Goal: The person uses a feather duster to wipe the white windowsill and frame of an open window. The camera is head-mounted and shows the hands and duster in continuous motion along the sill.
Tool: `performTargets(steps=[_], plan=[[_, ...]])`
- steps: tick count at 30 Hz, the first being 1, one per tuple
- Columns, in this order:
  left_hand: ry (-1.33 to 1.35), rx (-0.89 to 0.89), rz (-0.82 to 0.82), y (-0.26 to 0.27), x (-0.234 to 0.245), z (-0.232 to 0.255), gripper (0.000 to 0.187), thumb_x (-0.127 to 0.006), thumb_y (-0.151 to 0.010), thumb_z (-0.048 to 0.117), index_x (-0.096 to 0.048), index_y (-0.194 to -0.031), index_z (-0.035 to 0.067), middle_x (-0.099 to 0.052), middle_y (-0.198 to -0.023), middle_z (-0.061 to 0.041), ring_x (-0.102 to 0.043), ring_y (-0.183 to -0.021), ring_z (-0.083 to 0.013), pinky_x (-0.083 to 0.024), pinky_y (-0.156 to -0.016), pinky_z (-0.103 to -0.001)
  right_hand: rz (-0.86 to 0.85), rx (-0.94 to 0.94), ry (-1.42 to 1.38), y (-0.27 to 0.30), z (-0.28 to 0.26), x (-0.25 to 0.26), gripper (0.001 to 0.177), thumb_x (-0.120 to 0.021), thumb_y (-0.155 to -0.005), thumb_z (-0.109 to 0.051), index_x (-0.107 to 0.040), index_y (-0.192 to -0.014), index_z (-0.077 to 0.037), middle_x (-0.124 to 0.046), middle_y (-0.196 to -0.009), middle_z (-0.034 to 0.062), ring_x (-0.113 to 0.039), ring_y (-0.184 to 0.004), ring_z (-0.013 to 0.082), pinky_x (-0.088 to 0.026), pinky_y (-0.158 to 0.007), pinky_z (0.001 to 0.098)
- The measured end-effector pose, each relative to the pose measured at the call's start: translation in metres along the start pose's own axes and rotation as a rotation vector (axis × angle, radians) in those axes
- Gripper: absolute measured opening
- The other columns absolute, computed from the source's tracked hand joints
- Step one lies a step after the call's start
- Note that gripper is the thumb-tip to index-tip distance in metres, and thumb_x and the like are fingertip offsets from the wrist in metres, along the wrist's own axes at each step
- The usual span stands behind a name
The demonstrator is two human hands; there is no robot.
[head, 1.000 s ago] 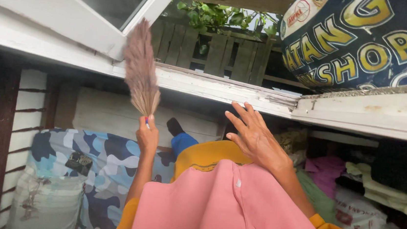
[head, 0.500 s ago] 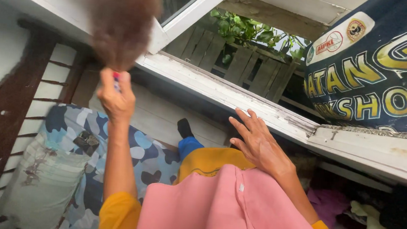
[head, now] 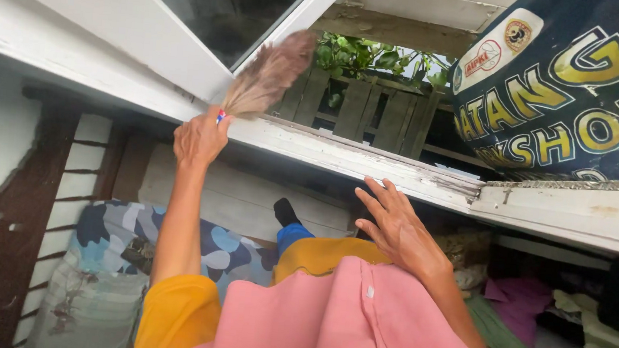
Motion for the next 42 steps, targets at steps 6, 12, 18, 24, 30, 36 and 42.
performTargets(steps=[6, 12, 18, 24, 30, 36, 42], plan=[[0.345, -0.304, 0.827, -0.05, 0.126, 0.047, 0.03, -0.062, -0.112, 0.038, -0.063, -0.118, 0.008, -0.071, -0.082, -0.02, -0.07, -0.072, -0.0455, -0.057, -0.06, -0.05, 0.027, -0.074, -0.005, 0.005, 0.0, -0.001, 0.055, -0.054, -0.102, -0.042, -0.046, -0.152, -0.02, -0.041, -0.157, 0.0119, -0.033, -0.146, 0.045, -0.028, -0.117, 0.0606], [0.076, -0.28, 0.665, -0.115, 0.066, 0.049, 0.039, -0.06, -0.113, 0.039, -0.051, -0.132, 0.006, -0.068, -0.079, -0.013, -0.068, -0.061, -0.035, -0.051, -0.046, -0.046, 0.096, 0.007, -0.028, 0.013, 0.01, -0.019, 0.057, -0.051, -0.103, -0.037, -0.037, -0.155, -0.018, -0.03, -0.165, 0.0075, -0.023, -0.152, 0.0387, -0.025, -0.119, 0.0558], [-0.182, -0.034, -0.171, -0.137, -0.067, 0.044, 0.045, -0.057, -0.099, 0.051, -0.07, -0.119, 0.013, -0.074, -0.097, -0.022, -0.074, -0.094, -0.0436, -0.055, -0.08, -0.057, 0.039, -0.163, -0.015, 0.02, 0.01, -0.005, 0.054, -0.053, -0.102, -0.042, -0.046, -0.152, -0.021, -0.041, -0.158, 0.0106, -0.034, -0.146, 0.0439, -0.028, -0.117, 0.0608], [-0.107, -0.258, 0.113, -0.124, 0.001, 0.086, 0.037, -0.053, -0.103, 0.055, -0.067, -0.119, 0.024, -0.074, -0.085, -0.017, -0.075, -0.087, -0.0424, -0.056, -0.08, -0.054, 0.014, -0.185, 0.001, 0.024, 0.016, -0.001, 0.055, -0.051, -0.103, -0.043, -0.043, -0.153, -0.022, -0.039, -0.159, 0.0092, -0.032, -0.147, 0.0427, -0.028, -0.118, 0.0599], [-0.279, -0.19, 0.149, -0.148, -0.033, 0.04, 0.037, -0.056, -0.102, 0.049, -0.066, -0.116, 0.017, -0.074, -0.082, -0.016, -0.076, -0.081, -0.0383, -0.058, -0.075, -0.051, -0.003, -0.128, -0.012, 0.012, 0.007, 0.001, 0.054, -0.052, -0.103, -0.042, -0.047, -0.151, -0.018, -0.041, -0.157, 0.0125, -0.033, -0.146, 0.0454, -0.028, -0.117, 0.0609], [-0.387, 0.101, -0.356, -0.099, -0.057, -0.025, 0.032, -0.058, -0.096, 0.028, -0.08, -0.111, 0.01, -0.079, -0.097, -0.018, -0.075, -0.095, -0.0418, -0.057, -0.079, -0.057, -0.056, -0.079, -0.027, 0.006, 0.001, 0.007, 0.055, -0.053, -0.102, -0.041, -0.047, -0.151, -0.017, -0.041, -0.157, 0.0129, -0.032, -0.146, 0.0467, -0.026, -0.118, 0.0616], [-0.002, -0.135, 0.175, 0.026, 0.141, -0.011, 0.037, -0.061, -0.107, 0.046, -0.068, -0.132, 0.02, -0.074, -0.091, -0.021, -0.073, -0.085, -0.047, -0.056, -0.073, -0.062, -0.12, -0.017, 0.006, -0.008, -0.002, 0.009, 0.055, -0.052, -0.103, -0.043, -0.046, -0.151, -0.017, -0.04, -0.158, 0.0126, -0.03, -0.147, 0.0462, -0.025, -0.119, 0.0612]])
Point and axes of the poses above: each hand's wrist, its own y-axis away from the middle knuckle, its own x-axis out of the back of the hand, z = x × y, the point moved 4 cm from there along -y, towards the middle knuckle
